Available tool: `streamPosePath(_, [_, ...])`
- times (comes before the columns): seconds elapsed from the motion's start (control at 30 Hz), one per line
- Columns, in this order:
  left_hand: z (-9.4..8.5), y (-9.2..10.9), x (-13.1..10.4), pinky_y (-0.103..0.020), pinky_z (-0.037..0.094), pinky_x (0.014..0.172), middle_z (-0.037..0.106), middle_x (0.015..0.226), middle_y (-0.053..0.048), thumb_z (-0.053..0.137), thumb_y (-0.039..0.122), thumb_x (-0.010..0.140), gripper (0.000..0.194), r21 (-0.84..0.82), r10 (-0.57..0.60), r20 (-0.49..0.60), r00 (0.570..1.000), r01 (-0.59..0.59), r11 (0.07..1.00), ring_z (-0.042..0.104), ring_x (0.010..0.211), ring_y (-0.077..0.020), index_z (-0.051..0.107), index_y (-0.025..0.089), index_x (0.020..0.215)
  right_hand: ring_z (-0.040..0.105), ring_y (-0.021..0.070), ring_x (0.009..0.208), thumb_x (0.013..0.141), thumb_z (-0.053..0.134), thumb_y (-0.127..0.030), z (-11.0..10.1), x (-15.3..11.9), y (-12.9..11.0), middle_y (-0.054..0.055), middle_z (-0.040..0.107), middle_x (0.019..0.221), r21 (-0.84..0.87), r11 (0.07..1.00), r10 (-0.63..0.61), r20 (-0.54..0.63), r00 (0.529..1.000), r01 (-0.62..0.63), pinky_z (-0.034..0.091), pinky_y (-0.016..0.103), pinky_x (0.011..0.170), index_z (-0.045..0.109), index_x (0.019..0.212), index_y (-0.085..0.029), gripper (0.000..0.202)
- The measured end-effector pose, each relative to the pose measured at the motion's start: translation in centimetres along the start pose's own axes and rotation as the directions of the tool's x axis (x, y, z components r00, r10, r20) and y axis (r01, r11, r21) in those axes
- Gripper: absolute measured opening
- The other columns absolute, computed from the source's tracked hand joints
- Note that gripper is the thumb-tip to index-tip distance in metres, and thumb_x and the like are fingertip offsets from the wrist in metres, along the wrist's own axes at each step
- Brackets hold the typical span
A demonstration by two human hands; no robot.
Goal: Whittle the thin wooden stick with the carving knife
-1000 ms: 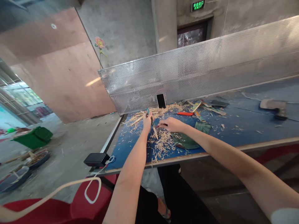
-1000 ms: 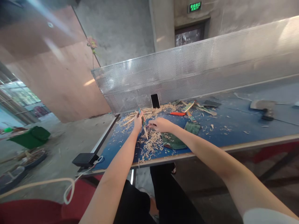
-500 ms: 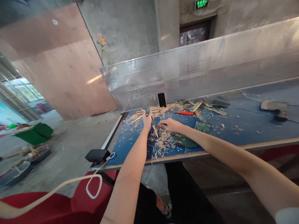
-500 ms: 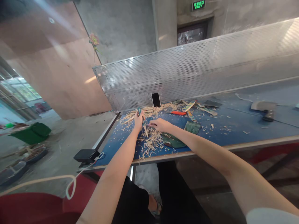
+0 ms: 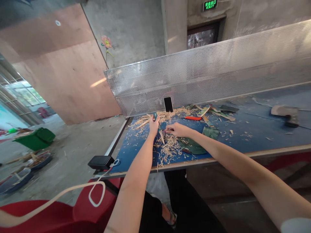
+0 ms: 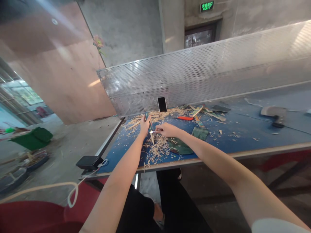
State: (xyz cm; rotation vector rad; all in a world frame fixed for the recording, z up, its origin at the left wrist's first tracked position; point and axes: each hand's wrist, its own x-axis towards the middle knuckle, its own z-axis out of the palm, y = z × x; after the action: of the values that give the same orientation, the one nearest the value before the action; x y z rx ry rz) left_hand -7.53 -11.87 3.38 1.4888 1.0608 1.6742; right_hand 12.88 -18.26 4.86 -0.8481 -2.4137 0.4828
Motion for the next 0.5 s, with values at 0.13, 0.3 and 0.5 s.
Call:
streamPosePath(0.13, [0.0,-0.1,0.1,-0.032,0.040,0.057,0.051,0.062,0.002,0.072,0.081,0.089,0.058,0.018,0.008,-0.015,1.000,-0.007,1.000,0.052,0.053,-0.0173,0.057,0.025,0.090,0.052,0.0133,0.059,0.103,0.062,-0.032,0.7,0.5,0.4,0.002,0.074,0.075,0.059,0.998,0.016,-0.004,1.000,-0.016,0.035,0.028,0.063,0.078,0.098,-0.018,0.022])
streamPosePath(0.3, [0.0,-0.3,0.1,-0.032,0.040,0.055,0.049,0.062,0.003,0.070,0.085,0.087,0.062,0.015,-0.011,-0.026,1.000,0.011,1.000,0.053,0.053,-0.0169,0.052,0.026,0.088,0.055,0.0150,0.065,0.099,0.066,-0.031,0.4,0.4,0.1,0.002,0.073,0.076,0.095,0.995,-0.006,0.159,0.987,-0.009,0.038,0.029,0.065,0.078,0.092,-0.019,0.019])
streamPosePath(0.5, [-0.1,-0.4,0.2,-0.031,0.039,0.053,0.048,0.059,0.004,0.074,0.085,0.084,0.063,-0.054,-0.006,-0.026,1.000,0.005,0.999,0.052,0.050,-0.0161,0.053,0.026,0.089,0.051,0.0139,0.059,0.105,0.061,-0.033,-0.5,-0.2,-0.8,0.002,0.072,0.072,-0.010,0.999,-0.045,0.187,0.981,0.047,0.035,0.031,0.063,0.080,0.099,-0.019,0.024])
